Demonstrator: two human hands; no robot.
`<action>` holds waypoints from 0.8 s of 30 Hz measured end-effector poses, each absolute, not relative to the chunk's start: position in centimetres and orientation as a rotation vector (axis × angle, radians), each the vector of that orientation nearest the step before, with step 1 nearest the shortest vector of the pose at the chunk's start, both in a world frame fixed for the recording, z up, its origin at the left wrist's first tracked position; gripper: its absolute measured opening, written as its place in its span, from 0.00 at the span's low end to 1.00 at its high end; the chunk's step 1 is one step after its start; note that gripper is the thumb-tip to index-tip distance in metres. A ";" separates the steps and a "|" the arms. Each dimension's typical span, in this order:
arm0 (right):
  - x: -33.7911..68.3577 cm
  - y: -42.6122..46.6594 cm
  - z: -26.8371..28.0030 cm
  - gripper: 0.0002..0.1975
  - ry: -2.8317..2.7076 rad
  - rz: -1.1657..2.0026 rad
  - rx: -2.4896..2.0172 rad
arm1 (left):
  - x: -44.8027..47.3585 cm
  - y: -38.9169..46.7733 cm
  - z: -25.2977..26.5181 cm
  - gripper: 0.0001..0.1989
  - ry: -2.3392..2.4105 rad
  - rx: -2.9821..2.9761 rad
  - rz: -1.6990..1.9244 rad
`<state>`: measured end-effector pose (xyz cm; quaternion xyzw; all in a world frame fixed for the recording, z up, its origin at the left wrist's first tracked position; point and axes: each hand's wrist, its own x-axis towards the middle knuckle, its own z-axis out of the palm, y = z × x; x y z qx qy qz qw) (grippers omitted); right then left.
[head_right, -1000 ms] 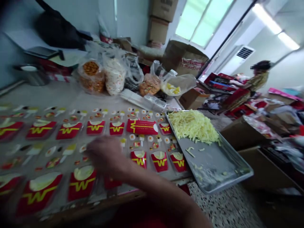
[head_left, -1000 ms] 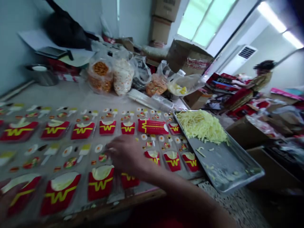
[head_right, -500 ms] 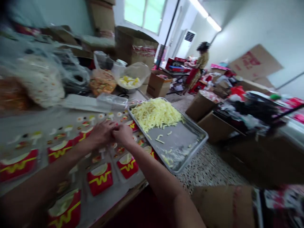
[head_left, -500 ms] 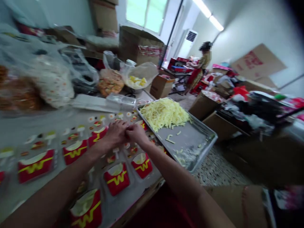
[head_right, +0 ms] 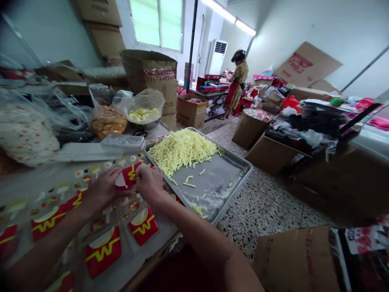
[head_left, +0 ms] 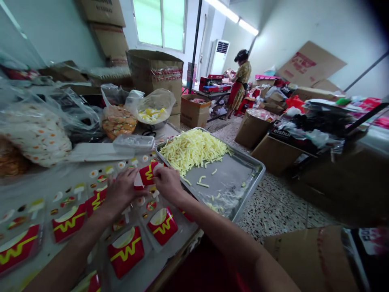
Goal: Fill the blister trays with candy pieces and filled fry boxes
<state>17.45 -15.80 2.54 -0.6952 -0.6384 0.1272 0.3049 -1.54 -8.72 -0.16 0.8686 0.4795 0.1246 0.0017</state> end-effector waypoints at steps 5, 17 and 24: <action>20.1 -18.5 3.7 0.05 -1.807 0.096 -1.871 | 2.5 -11.1 2.4 0.52 1.538 2.797 0.495; 29.5 -14.9 2.1 0.19 -2.417 -0.012 -1.629 | 5.4 -14.0 3.0 0.33 1.560 2.686 0.439; 39.9 -21.6 3.0 0.23 -2.170 0.265 -1.717 | 4.2 -16.2 2.8 0.36 1.469 2.483 0.503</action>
